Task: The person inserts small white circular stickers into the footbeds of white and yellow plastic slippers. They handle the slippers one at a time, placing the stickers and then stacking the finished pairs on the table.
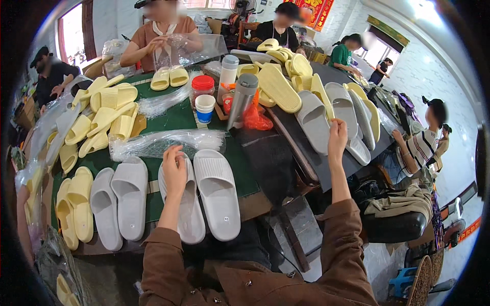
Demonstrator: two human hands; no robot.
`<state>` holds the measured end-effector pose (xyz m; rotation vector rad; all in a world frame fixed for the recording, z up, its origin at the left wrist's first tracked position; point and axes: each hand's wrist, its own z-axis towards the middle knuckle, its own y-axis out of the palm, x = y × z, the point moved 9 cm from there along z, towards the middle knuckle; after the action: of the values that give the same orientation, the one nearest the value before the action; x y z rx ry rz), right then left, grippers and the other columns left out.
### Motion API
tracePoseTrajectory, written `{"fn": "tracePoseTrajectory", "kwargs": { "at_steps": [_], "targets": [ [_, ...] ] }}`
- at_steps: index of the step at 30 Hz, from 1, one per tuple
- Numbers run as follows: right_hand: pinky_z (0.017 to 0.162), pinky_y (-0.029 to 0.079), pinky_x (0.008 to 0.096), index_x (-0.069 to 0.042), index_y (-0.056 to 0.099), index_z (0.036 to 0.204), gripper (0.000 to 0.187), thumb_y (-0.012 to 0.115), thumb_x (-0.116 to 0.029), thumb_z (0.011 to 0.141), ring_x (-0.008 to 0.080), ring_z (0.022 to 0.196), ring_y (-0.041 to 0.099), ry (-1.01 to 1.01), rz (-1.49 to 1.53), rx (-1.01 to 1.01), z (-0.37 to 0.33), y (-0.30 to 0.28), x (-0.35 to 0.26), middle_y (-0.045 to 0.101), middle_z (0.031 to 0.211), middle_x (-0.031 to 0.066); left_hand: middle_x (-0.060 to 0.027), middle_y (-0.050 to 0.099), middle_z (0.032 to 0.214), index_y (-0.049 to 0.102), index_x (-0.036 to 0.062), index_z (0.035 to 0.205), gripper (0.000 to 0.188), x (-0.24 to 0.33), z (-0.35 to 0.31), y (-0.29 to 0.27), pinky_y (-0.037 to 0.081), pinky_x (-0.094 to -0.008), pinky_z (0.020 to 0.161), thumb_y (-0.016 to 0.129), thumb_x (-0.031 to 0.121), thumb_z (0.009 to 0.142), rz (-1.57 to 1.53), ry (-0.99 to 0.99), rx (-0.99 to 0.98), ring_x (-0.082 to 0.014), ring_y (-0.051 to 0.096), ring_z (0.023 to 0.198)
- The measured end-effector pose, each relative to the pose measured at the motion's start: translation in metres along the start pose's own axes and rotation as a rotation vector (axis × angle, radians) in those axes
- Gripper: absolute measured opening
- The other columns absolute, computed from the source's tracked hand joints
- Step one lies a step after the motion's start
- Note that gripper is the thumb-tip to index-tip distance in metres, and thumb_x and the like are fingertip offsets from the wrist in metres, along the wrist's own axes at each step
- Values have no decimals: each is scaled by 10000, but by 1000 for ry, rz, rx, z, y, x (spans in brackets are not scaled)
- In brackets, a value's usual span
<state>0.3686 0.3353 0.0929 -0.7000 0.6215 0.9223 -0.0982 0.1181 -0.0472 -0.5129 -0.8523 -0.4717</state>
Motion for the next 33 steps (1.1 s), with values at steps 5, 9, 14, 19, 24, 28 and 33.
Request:
{"fn": "tracePoseTrajectory", "kwargs": {
  "at_steps": [5,9,14,19,24,28,33],
  "targets": [
    [762,482,451,-96,617,1129,412,668,-387,841,338,935,632,-111,-650,-97,24,24,3,642,991,141,-154,589,1104,633,-10,1024,192,2,-1,-1,499,-328,776,500,-29,887,30,14,-2,-259,618,897],
    [792,482,471,-79,645,1057,401,659,-413,835,368,951,620,-83,-729,-109,41,50,9,636,1039,132,-151,588,1107,633,-11,1019,188,-2,-1,-4,500,-327,774,499,-31,889,22,51,1,-254,620,892],
    [807,471,467,-56,653,1047,328,583,-334,885,369,962,615,-55,-574,-60,64,41,32,624,1029,160,-150,594,1096,637,-13,995,172,4,-1,-4,498,-323,776,507,-37,884,-19,44,-22,-245,618,883],
    [850,447,414,-53,643,1130,312,538,-245,908,348,973,596,-100,-416,127,67,-27,43,622,1039,167,-143,604,1073,641,-12,979,178,7,-2,3,491,-319,763,510,-52,865,-11,43,-24,-258,611,900],
    [872,422,302,45,601,1111,295,480,-163,941,195,954,578,-73,-140,-9,41,-58,0,630,996,98,-142,610,1070,651,-11,967,191,10,-3,-4,485,-322,760,506,-61,853,23,47,-16,-273,608,920],
    [877,430,280,43,612,1104,275,483,-126,929,166,978,572,65,17,-272,10,-65,4,637,1035,94,-142,614,1069,660,-9,962,201,10,-2,0,486,-322,753,502,-64,850,35,60,-17,-274,611,919],
    [887,469,316,25,646,1030,230,582,-69,830,264,1015,624,-169,-189,-448,-37,-30,-46,649,1129,148,-141,615,1060,664,-2,961,214,12,-2,-4,487,-326,738,496,-69,845,54,55,-17,-274,614,905]
  ]
}}
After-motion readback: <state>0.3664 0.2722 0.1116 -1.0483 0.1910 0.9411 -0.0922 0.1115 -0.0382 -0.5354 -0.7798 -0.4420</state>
